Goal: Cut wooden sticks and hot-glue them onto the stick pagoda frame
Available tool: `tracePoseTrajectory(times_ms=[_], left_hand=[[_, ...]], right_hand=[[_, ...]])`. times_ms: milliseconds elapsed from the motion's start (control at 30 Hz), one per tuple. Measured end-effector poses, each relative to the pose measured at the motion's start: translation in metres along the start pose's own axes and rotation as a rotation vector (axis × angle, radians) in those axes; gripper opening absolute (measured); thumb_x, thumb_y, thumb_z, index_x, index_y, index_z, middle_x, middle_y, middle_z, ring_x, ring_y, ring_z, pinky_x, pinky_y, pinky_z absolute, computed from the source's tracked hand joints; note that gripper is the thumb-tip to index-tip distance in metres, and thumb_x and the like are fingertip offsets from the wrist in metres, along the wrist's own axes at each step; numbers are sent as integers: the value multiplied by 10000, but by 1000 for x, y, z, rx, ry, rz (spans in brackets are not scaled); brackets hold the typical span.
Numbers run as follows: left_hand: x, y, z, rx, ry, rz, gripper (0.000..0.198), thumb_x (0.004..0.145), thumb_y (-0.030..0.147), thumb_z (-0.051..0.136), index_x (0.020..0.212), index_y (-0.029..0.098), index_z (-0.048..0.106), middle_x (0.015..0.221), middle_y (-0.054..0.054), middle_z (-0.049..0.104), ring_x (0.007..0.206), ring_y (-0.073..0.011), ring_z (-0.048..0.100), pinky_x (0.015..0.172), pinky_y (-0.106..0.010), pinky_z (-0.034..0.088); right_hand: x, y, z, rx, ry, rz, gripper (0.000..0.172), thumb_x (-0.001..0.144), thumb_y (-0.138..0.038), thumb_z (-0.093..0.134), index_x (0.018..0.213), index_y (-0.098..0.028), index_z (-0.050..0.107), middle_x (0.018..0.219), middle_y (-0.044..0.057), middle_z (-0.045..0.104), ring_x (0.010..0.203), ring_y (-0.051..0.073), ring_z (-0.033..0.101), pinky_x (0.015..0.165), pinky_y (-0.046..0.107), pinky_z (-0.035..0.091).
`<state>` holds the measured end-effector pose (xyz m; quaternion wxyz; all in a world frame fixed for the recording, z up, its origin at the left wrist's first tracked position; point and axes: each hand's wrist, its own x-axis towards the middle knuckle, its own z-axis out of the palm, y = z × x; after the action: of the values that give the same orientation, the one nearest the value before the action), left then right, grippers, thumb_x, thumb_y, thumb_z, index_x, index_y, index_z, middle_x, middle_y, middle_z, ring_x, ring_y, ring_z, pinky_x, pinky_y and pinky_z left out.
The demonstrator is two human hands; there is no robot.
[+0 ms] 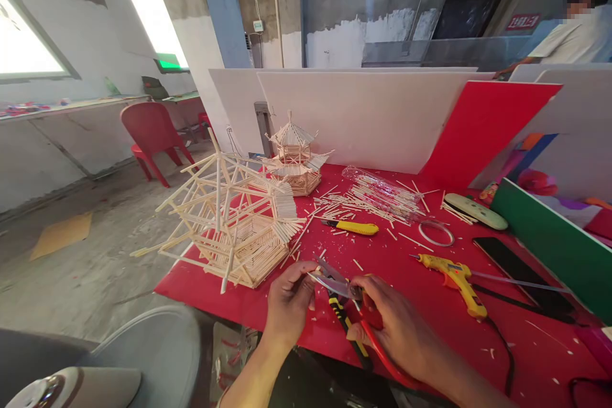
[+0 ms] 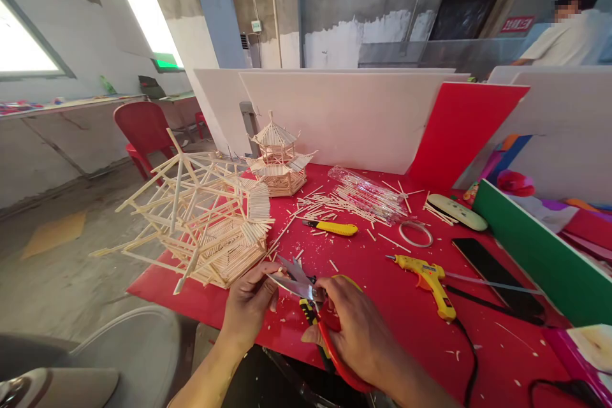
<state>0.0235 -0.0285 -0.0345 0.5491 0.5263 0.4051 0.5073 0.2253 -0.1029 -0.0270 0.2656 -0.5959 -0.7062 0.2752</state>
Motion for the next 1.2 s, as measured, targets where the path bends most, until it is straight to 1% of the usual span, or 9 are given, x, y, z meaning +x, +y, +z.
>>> tracePoseTrajectory(times_ms=[200,300,400,533,667,833,933,1100,1200], left_hand=[[-5,1,-3,112,-77,64,169,842,320,643,847,192,752,681,-3,627,465,-98,476,482,-226,407],[-6,7,-4,156,-64,96,160,836,311,650,825,201,765,636,1,613,458,-105,464,477,-227,396],[-7,12,-6,181,-45,111,150,831,298,652,799,208,767,603,5,603,451,-113,469,478,-230,394],[-6,15,-8,231,-79,148,183,843,291,634,746,216,770,572,-4,590,482,-134,493,508,-242,405],[-6,13,-10,232,-78,117,199,829,315,648,692,212,748,595,-22,599,525,-158,522,495,-243,401],[-7,8,-11,220,-80,51,197,855,358,626,759,211,715,676,-29,643,530,-143,519,495,-234,397],[-7,7,-12,238,-133,46,252,895,354,579,720,195,667,685,-28,633,542,-129,511,514,-228,391],[-7,7,-13,241,-168,81,281,912,334,559,695,179,646,665,-19,611,549,-116,499,519,-222,382],[-8,6,-12,163,-141,9,241,886,366,599,775,172,689,682,-26,656,493,-97,482,486,-221,396]], right_hand=[[5,-14,2,-47,20,2,441,844,-384,660,1243,-276,507,1143,73,628,1016,248,606,845,364,479],[7,-20,0,-42,-11,-3,414,850,-375,660,1228,-283,519,1095,53,652,976,233,625,784,327,479],[7,-23,0,-56,-7,-12,410,867,-385,640,1243,-279,514,1107,52,655,989,230,629,782,317,477],[7,-23,3,-109,5,-33,396,890,-399,606,1253,-271,515,1109,63,658,990,236,636,768,317,486],[6,-14,7,-182,32,-77,436,902,-408,591,1303,-255,514,1102,83,676,963,246,660,779,330,500],[6,-1,11,-215,65,-85,486,880,-425,618,1324,-251,523,1146,107,688,982,265,673,815,351,513],[5,-2,9,-203,62,-59,518,851,-436,646,1324,-273,509,1167,91,676,997,257,664,808,349,512],[4,-11,4,-229,43,-74,479,835,-433,656,1274,-283,537,1099,62,689,952,240,667,771,331,494],[9,-8,1,-250,59,-23,437,876,-478,587,1262,-274,552,1063,66,706,923,240,678,755,329,494]])
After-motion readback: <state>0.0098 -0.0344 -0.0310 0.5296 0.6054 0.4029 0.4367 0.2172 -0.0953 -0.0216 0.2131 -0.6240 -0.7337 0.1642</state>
